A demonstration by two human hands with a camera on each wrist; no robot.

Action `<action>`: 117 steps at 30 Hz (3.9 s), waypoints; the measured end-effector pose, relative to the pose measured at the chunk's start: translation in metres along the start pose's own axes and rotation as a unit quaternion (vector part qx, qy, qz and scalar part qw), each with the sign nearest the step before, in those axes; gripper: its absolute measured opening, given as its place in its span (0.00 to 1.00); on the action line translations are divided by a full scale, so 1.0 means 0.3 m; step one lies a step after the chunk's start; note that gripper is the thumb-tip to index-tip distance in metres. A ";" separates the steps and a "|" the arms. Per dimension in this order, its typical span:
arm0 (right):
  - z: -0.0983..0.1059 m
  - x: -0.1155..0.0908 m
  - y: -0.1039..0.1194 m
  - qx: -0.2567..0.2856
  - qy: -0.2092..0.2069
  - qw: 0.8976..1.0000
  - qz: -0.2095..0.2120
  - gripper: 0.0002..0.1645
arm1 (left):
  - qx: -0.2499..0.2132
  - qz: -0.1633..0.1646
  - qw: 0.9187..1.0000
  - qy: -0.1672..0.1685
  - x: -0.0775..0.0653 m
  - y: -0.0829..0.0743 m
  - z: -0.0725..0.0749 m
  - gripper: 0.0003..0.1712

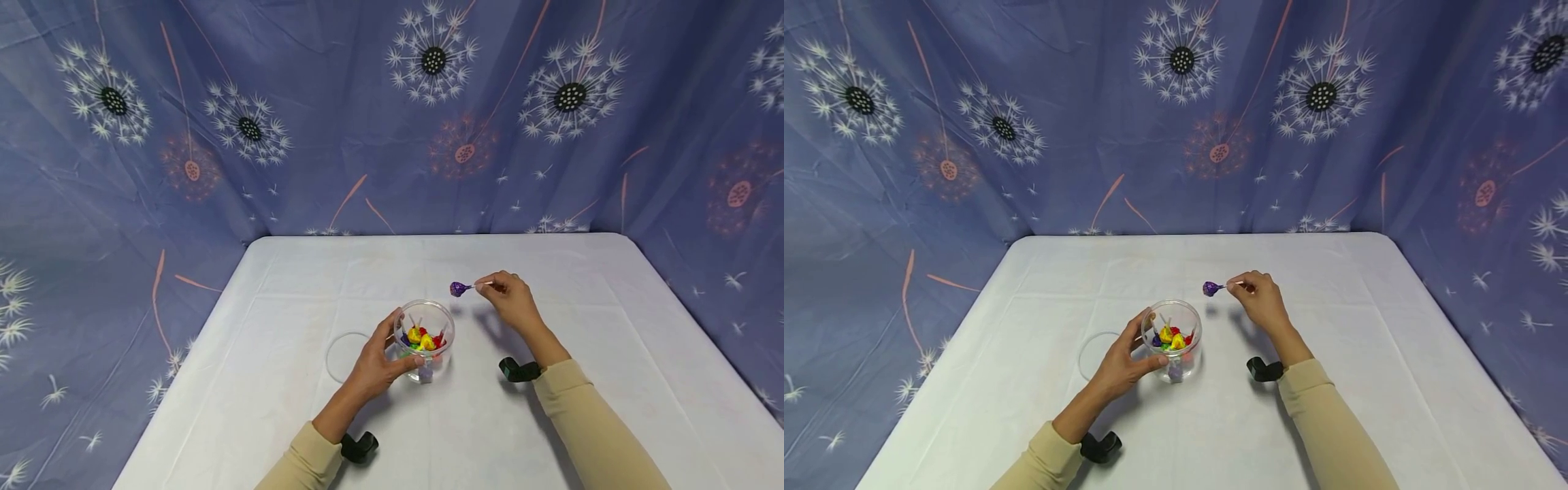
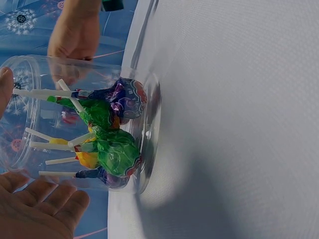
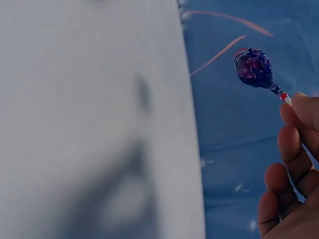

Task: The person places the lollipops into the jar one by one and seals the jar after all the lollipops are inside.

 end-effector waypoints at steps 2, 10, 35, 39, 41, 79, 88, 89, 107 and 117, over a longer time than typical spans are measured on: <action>0.009 -0.007 0.026 0.013 -0.003 1.000 0.008 0.13 | -0.001 -0.001 1.000 0.000 -0.001 0.001 0.002 0.53; 0.041 -0.037 0.157 0.086 -0.014 0.995 0.040 0.11 | -0.001 -0.005 1.000 0.002 -0.001 0.002 0.003 0.53; -0.077 -0.143 0.395 0.133 0.032 0.982 0.133 0.02 | -0.015 -0.001 1.000 0.010 -0.029 -0.118 0.009 0.50; -0.095 -0.154 0.393 0.109 0.025 0.982 0.149 0.02 | -0.016 -0.008 1.000 0.010 -0.032 -0.123 0.009 0.50; -0.103 -0.160 0.395 0.094 0.022 0.982 0.160 0.02 | -0.016 -0.011 1.000 0.009 -0.034 -0.125 0.010 0.50; 0.029 -0.207 0.276 0.066 -0.043 0.993 0.089 0.19 | -0.010 0.003 1.000 0.004 -0.037 -0.125 0.008 0.50; -0.042 -0.254 0.184 0.051 0.030 0.996 0.072 0.29 | -0.008 0.001 1.000 0.003 -0.036 -0.123 0.007 0.51; -0.051 -0.258 0.178 0.052 0.041 0.995 0.071 0.31 | -0.008 0.002 1.000 0.003 -0.035 -0.122 0.007 0.51; -0.179 -0.275 0.174 0.102 0.189 0.976 0.027 0.54 | -0.012 -0.009 1.000 0.002 -0.006 -0.014 -0.003 0.51; -0.201 -0.262 0.183 0.125 0.194 0.972 0.036 0.56 | 0.001 -0.025 1.000 0.000 -0.005 -0.001 0.001 0.52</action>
Point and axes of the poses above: each hand's wrist, its own x-axis towards the middle knuckle, its own z-axis out of the back of the hand, y = z × x, the point moved 5 cm from there along x, towards the middle knuckle, and after that the axes turned 5 degrees about -x, right-handed, at the moved point
